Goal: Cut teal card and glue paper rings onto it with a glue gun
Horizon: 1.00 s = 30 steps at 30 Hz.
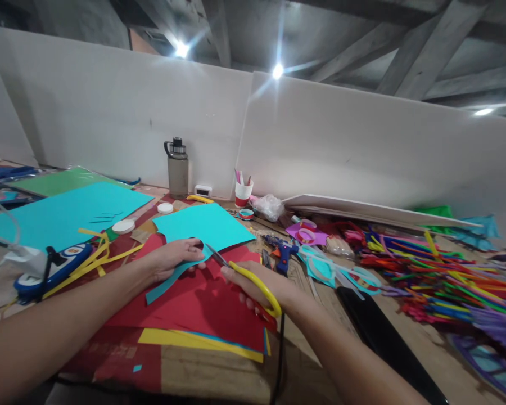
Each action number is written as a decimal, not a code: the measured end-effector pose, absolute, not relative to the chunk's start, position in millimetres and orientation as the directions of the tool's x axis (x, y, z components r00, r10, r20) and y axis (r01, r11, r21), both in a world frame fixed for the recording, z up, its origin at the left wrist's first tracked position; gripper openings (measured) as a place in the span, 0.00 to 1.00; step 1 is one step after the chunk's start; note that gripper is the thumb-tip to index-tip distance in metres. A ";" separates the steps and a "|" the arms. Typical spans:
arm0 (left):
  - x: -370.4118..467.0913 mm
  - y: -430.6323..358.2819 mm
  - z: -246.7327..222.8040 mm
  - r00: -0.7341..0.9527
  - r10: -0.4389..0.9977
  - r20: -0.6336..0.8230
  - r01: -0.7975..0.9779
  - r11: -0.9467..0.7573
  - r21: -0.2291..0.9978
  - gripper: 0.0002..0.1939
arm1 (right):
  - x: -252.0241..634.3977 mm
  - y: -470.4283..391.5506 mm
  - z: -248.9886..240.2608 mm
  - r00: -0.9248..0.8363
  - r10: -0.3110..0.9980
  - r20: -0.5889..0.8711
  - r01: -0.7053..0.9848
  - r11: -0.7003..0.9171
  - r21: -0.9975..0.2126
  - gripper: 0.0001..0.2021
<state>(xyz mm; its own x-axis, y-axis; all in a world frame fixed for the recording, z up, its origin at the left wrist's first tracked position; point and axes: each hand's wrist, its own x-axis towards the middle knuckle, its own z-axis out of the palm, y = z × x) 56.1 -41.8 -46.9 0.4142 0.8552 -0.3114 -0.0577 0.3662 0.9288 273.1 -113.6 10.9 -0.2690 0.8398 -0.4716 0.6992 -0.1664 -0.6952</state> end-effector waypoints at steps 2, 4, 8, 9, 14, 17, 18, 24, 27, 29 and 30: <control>55.8 -40.8 -47.3 0.410 0.858 -0.311 -0.061 0.366 0.929 0.39 | 273.0 -112.3 13.3 -0.267 0.830 -0.490 0.712 -0.173 -0.681 0.26; 55.7 -40.4 -46.9 0.408 0.858 -0.311 -0.061 0.365 0.929 0.39 | 273.8 -111.2 14.3 -0.275 0.828 -0.489 0.709 -0.169 -0.685 0.25; 55.2 -40.1 -46.1 0.421 0.849 -0.318 -0.061 0.377 0.924 0.40 | 275.6 -110.6 14.2 -0.305 0.836 -0.455 0.666 -0.154 -0.730 0.24; 55.0 -40.0 -46.1 0.427 0.846 -0.320 -0.059 0.378 0.924 0.40 | 275.5 -110.8 14.5 -0.309 0.839 -0.449 0.659 -0.152 -0.737 0.24; 54.0 -38.9 -47.7 0.417 0.852 -0.315 -0.054 0.370 0.928 0.38 | 272.4 -112.2 16.6 -0.291 0.859 -0.422 0.639 -0.153 -0.753 0.22; 53.6 -38.4 -48.3 0.404 0.860 -0.311 -0.069 0.368 0.927 0.39 | 272.2 -112.0 14.9 -0.308 0.865 -0.396 0.633 -0.124 -0.764 0.21; 53.5 -38.5 -48.1 0.403 0.861 -0.309 -0.072 0.366 0.928 0.39 | 272.8 -111.8 13.8 -0.317 0.865 -0.389 0.634 -0.112 -0.765 0.21; 53.5 -39.4 -45.2 0.412 0.855 -0.316 -0.042 0.364 0.930 0.41 | 274.9 -110.4 11.7 -0.320 0.867 -0.381 0.667 -0.079 -0.740 0.23; 52.8 -38.6 -46.8 0.425 0.851 -0.308 -0.044 0.359 0.932 0.39 | 273.8 -109.3 15.6 -0.336 0.843 -0.420 0.690 -0.083 -0.719 0.24; 52.0 -37.5 -48.7 0.436 0.851 -0.294 -0.055 0.351 0.935 0.37 | 273.1 -108.2 18.0 -0.353 0.832 -0.427 0.680 -0.086 -0.728 0.24; 51.7 -37.0 -49.4 0.437 0.852 -0.288 -0.058 0.346 0.937 0.36 | 273.0 -107.7 18.7 -0.357 0.832 -0.425 0.672 -0.087 -0.735 0.24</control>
